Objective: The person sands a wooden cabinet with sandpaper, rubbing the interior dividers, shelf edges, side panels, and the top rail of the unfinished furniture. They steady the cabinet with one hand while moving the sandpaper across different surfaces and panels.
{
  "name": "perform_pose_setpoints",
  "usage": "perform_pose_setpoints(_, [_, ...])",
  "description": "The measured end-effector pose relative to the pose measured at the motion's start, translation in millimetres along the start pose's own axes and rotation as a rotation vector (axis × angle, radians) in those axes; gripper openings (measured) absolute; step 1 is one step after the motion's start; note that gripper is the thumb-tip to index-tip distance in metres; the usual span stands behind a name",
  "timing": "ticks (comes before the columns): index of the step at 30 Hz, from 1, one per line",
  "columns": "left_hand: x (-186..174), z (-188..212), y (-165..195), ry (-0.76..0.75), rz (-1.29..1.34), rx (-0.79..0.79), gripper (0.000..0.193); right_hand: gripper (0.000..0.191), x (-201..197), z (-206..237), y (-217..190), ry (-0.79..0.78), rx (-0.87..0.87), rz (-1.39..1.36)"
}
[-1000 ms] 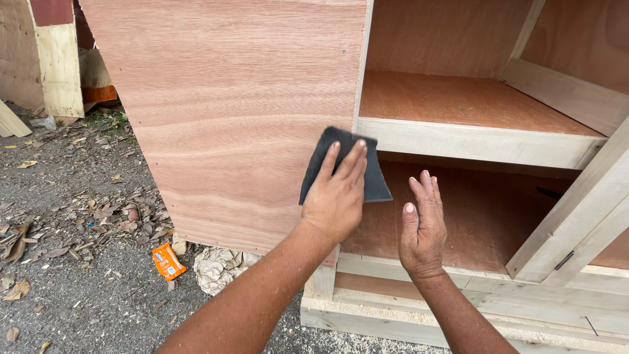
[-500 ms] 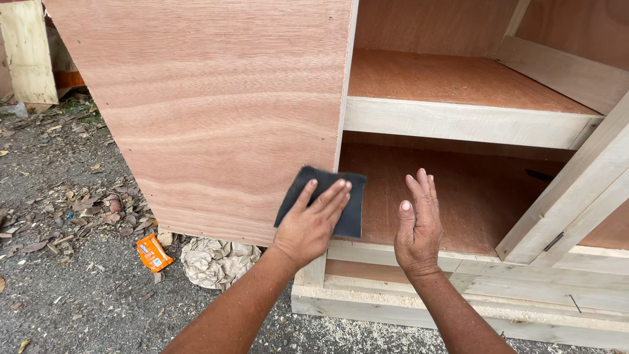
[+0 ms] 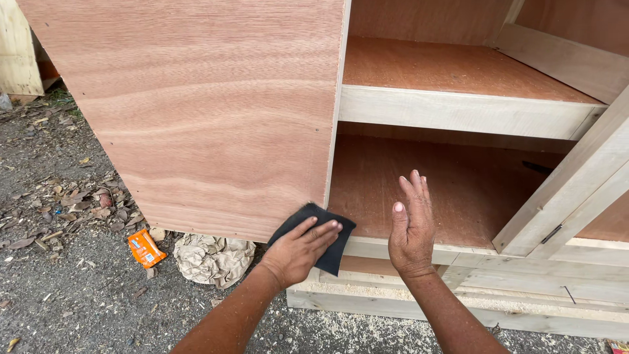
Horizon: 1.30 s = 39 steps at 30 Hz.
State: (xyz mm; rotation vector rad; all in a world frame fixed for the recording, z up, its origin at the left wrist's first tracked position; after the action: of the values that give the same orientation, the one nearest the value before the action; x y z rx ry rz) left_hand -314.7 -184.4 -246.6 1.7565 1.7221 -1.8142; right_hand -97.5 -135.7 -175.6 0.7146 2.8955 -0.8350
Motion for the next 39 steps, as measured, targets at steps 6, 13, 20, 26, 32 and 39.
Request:
perform_pose_setpoints(6, [-18, -24, -52, 0.394, 0.018, -0.307, 0.076, 0.046, 3, 2, 1, 0.007, 0.018, 0.0])
perform_pose_setpoints(13, [10, 5, 16, -0.041, 0.041, -0.038, 0.071, 0.047, 5, 9, 1, -0.036, 0.027, 0.039])
perform_pose_setpoints(20, [-6, -27, -20, 0.258, 0.072, -0.283, 0.07, 0.048, 6, 9, 4, -0.051, 0.046, 0.056])
perform_pose_setpoints(26, [5, -20, 12, 0.099, 0.033, -0.178, 0.075, 0.048, 8, 15, 1, -0.062, 0.049, 0.012])
perform_pose_setpoints(32, [26, 9, 37, -0.117, -0.037, 0.022, 0.068, 0.048, -3, 17, 9, -0.1, 0.06, 0.065])
perform_pose_setpoints(39, [10, -4, -1, 0.203, 0.049, -0.204, 0.07, 0.049, 6, 25, 13, -0.097, 0.087, 0.054])
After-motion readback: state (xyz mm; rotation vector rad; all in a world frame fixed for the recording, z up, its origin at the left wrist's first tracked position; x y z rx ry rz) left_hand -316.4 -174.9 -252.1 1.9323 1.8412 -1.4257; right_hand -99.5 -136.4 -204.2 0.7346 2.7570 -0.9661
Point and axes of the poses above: each hand's wrist, its own z-axis away from the middle knuckle, its own x-axis out of the palm, y = z × x, the point moved 3 cm from there along -z, towards the middle knuckle, and after that the axes turned 11 degrees about y, right-handed, at the moved point
